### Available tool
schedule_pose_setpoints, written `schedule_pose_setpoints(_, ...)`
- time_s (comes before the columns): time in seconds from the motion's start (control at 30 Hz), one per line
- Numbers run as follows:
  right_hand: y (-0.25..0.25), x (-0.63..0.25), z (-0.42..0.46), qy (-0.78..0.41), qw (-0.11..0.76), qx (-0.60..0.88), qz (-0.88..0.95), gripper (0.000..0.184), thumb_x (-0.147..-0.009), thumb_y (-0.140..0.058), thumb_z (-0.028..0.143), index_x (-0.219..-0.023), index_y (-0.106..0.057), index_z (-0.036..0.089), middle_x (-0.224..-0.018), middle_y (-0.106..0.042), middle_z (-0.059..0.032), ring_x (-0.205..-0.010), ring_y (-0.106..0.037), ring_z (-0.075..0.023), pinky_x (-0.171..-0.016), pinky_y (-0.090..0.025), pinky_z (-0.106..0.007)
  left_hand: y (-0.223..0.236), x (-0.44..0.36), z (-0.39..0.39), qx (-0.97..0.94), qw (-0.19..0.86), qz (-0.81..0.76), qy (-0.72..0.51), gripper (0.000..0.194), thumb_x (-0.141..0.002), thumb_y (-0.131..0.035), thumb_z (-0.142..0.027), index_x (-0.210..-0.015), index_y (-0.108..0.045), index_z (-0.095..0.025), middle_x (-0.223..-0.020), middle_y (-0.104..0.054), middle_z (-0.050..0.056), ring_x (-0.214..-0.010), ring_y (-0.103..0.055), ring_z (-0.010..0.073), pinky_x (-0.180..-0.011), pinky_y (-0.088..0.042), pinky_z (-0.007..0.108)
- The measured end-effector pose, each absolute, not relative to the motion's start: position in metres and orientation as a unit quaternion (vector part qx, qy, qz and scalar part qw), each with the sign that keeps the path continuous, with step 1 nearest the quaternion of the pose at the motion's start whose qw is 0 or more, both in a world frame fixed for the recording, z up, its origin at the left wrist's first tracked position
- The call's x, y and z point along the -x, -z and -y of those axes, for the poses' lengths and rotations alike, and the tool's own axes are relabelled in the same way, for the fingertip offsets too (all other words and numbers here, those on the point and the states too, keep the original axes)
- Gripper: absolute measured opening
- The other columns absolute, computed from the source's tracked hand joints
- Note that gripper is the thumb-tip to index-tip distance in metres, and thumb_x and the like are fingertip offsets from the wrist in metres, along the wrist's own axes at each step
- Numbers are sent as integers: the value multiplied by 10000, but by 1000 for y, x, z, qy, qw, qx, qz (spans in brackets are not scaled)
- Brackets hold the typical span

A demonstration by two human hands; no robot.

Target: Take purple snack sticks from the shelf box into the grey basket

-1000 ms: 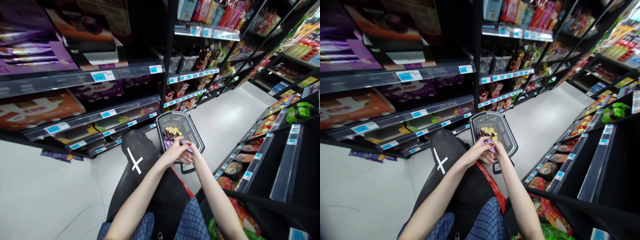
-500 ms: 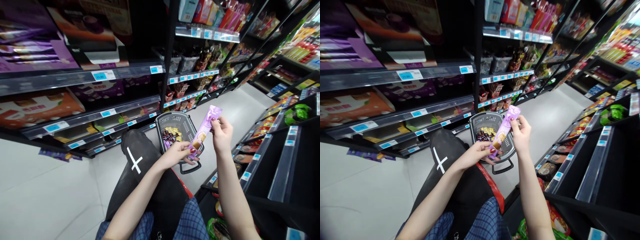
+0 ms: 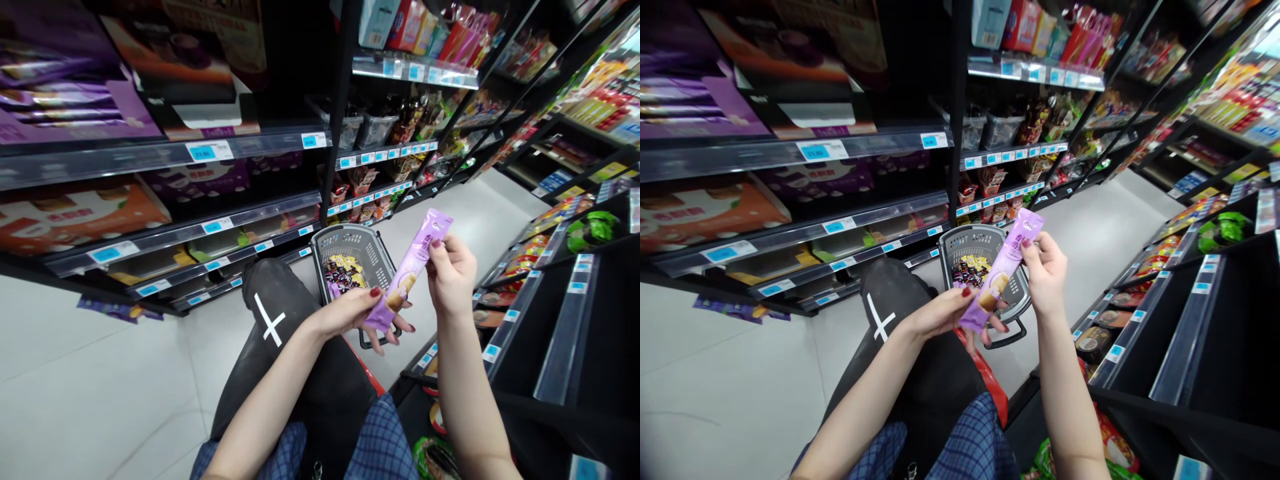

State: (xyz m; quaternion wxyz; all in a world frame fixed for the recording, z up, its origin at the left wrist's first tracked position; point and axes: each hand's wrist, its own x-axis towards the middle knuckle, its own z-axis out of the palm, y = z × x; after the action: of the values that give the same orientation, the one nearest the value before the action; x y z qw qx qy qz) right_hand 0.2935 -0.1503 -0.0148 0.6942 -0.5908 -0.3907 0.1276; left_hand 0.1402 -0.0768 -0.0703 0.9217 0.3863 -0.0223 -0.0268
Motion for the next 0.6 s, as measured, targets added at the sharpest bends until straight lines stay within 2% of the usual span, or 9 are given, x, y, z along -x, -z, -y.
schedule_pose_setpoints(0.1,13,-288,153,-233,717,537,378,201,-744,-667,425,-803,-641,235,-669,-591,27,-576,-545,-98,-561,-466,-233,69,-139,78,-359,929,71,58,623,-693,-671,-548,-1081,-614,-65,-752,-694,120,-567,-650,166,-525,-541,268)
schedule_pose_setpoints(0.2,12,-283,157,-296,705,509,396,328,-750,-616,530,-886,-655,234,-656,-624,3,-618,-610,-145,-578,-511,-277,62,-138,84,-385,922,26,22,460,-604,-787,-417,-874,-643,-74,-592,-638,36,-467,-608,128,-449,-507,212)
schedule_pose_setpoints(0.3,11,-282,161,-295,713,487,409,513,-718,-551,660,-954,-662,219,-710,-667,-38,-712,-657,-204,-613,-544,-333,50,-136,92,-412,908,-52,-45,330,-603,-797,-309,-765,-597,-103,-583,-621,6,-458,-611,121,-442,-510,205)
schedule_pose_setpoints(0.47,13,-284,163,-235,725,514,394,334,-683,-670,523,-867,-667,245,-754,-697,-45,-823,-682,-252,-707,-559,-391,30,-127,102,-485,847,-171,-132,214,-679,-722,-245,-784,-583,-122,-612,-618,-10,-509,-639,127,-505,-551,235)
schedule_pose_setpoints(0.6,13,-281,168,-219,717,533,393,300,-680,-694,476,-861,-666,239,-784,-708,-56,-851,-685,-274,-725,-559,-422,24,-122,100,-559,790,-196,-160,152,-694,-698,-225,-785,-628,-126,-626,-624,-14,-536,-645,120,-504,-539,205)
